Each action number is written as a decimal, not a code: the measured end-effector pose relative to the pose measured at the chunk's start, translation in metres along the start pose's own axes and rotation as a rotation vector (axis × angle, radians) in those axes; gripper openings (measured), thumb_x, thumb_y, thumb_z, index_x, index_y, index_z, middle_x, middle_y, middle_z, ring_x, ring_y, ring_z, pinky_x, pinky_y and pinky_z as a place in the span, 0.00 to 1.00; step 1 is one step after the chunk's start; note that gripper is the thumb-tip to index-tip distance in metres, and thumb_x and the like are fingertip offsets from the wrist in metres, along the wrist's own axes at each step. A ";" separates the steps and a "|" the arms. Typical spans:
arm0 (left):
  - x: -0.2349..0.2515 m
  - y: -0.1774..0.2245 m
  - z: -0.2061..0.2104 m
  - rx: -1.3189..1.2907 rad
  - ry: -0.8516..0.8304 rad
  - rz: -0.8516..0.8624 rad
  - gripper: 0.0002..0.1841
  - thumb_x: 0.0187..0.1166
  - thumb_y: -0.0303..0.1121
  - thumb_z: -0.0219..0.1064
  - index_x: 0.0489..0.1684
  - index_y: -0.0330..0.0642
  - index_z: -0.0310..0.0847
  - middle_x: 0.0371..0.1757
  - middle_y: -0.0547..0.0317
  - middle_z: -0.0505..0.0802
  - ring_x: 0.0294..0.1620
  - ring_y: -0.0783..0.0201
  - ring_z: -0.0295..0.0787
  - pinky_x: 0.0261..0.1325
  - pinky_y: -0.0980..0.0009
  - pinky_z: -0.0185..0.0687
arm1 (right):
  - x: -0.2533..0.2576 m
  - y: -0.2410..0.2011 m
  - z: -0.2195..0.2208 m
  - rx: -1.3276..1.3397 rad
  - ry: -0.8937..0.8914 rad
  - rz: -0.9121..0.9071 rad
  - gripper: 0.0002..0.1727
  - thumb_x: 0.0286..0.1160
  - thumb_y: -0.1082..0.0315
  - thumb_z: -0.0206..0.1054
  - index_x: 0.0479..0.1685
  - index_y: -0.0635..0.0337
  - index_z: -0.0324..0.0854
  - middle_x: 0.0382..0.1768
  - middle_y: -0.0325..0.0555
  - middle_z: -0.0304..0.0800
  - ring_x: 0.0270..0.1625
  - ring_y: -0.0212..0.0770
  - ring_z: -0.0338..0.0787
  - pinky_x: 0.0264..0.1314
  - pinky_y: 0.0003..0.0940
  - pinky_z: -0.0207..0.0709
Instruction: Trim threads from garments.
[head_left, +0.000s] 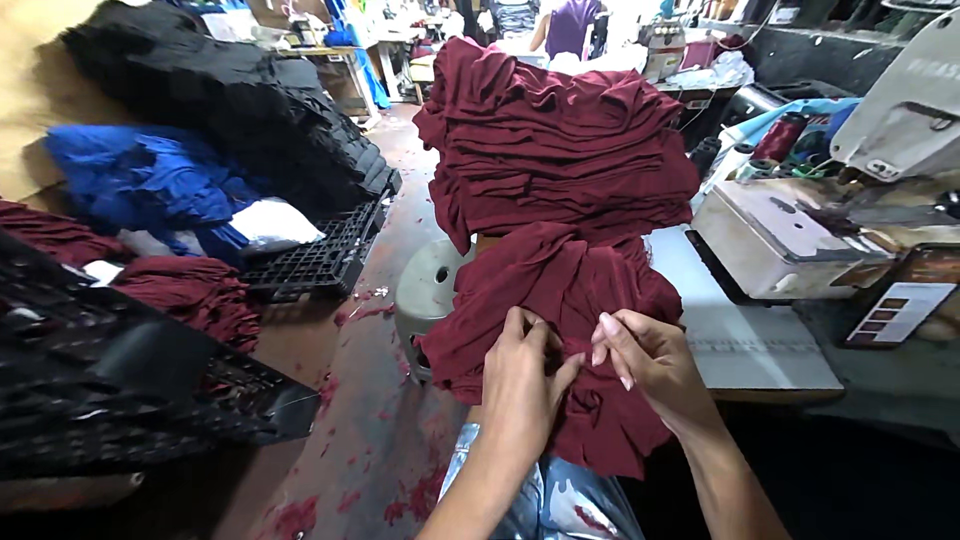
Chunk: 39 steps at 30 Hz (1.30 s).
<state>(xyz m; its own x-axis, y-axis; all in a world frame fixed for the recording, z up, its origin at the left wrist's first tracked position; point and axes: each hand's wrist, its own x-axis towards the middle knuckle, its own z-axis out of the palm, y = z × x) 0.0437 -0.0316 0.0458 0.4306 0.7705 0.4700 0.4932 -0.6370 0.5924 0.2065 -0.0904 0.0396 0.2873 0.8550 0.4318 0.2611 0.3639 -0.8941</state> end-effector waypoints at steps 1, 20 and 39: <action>0.000 -0.001 -0.001 0.017 -0.008 0.008 0.11 0.64 0.39 0.83 0.32 0.42 0.91 0.44 0.56 0.87 0.32 0.66 0.89 0.36 0.65 0.90 | -0.002 0.003 -0.001 -0.030 -0.012 -0.016 0.15 0.87 0.58 0.60 0.31 0.48 0.86 0.19 0.27 0.85 0.14 0.17 0.71 0.16 0.11 0.66; 0.006 -0.031 -0.050 -0.469 -0.367 -0.152 0.05 0.78 0.35 0.69 0.33 0.47 0.87 0.46 0.65 0.89 0.46 0.72 0.88 0.48 0.74 0.88 | -0.009 0.006 0.012 -0.551 0.121 -0.102 0.18 0.78 0.52 0.65 0.25 0.53 0.87 0.15 0.30 0.78 0.17 0.24 0.76 0.20 0.23 0.70; 0.011 -0.037 -0.051 -0.789 -0.391 -0.353 0.08 0.84 0.27 0.61 0.39 0.41 0.87 0.44 0.62 0.91 0.44 0.70 0.89 0.53 0.72 0.88 | -0.008 0.007 0.017 -0.508 0.015 -0.192 0.16 0.72 0.50 0.69 0.31 0.53 0.88 0.22 0.28 0.82 0.24 0.16 0.77 0.27 0.13 0.71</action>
<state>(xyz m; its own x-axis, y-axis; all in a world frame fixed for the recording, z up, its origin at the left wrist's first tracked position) -0.0079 0.0020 0.0624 0.6474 0.7621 0.0110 0.0520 -0.0585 0.9969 0.1904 -0.0887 0.0279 0.2024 0.7842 0.5866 0.7215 0.2856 -0.6308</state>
